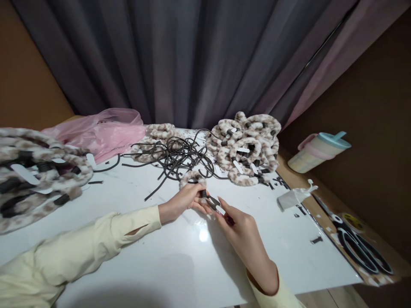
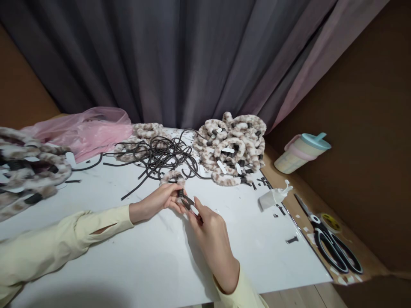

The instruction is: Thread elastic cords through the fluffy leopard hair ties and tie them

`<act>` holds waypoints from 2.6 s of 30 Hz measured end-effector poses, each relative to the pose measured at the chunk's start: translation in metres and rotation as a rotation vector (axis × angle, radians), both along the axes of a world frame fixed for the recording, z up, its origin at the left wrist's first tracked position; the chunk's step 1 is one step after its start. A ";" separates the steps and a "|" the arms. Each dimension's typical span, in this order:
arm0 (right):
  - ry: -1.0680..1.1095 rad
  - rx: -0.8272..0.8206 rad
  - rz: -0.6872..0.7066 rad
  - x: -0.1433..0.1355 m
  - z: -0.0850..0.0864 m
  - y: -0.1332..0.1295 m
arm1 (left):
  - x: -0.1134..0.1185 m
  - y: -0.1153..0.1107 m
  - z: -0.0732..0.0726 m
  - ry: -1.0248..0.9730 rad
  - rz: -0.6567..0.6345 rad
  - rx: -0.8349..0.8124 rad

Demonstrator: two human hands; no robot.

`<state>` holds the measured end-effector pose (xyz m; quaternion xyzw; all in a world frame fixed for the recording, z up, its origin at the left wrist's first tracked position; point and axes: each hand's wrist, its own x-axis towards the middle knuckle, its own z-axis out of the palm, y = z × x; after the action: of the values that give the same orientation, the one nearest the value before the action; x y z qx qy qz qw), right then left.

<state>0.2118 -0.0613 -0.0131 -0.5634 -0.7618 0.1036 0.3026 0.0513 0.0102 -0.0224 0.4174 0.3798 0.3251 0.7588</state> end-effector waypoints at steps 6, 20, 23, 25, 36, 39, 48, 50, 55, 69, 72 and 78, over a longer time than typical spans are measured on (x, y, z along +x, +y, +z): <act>0.088 -0.058 0.060 -0.002 0.007 0.000 | 0.000 -0.001 -0.003 -0.082 0.033 -0.014; 0.181 -0.353 0.039 -0.002 0.004 0.007 | 0.002 -0.003 -0.002 -0.069 0.113 -0.033; 0.209 -0.389 0.037 -0.002 0.004 0.008 | 0.002 -0.004 0.000 -0.054 0.104 -0.037; 0.217 -0.394 0.036 -0.002 0.004 0.009 | 0.002 -0.003 0.000 -0.053 0.103 -0.033; 0.291 -0.452 0.009 -0.008 0.005 0.011 | 0.003 -0.005 -0.005 -0.056 0.116 -0.014; 0.332 -0.505 -0.005 -0.011 0.005 0.012 | 0.004 -0.008 -0.004 -0.070 0.137 -0.017; 0.120 -0.219 0.037 -0.018 -0.004 0.008 | 0.006 -0.008 0.003 -0.116 0.183 -0.150; 0.100 -0.185 0.027 -0.019 -0.004 0.007 | 0.006 -0.007 0.002 -0.123 0.181 -0.166; 0.510 -0.557 0.005 -0.020 0.005 0.013 | 0.006 -0.009 0.000 -0.127 0.185 -0.118; 0.781 -0.779 0.011 -0.018 0.006 0.018 | 0.008 -0.010 -0.002 -0.088 0.190 0.018; 0.713 -0.748 0.018 -0.018 0.003 0.019 | 0.010 -0.009 -0.002 -0.011 0.182 0.104; 0.637 -0.710 0.003 -0.018 0.004 0.019 | 0.009 -0.006 -0.005 0.031 0.157 0.103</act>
<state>0.1939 -0.0428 -0.0094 -0.5710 -0.5493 0.5256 0.3096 0.0599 0.0045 -0.0278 0.4298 0.4059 0.3963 0.7025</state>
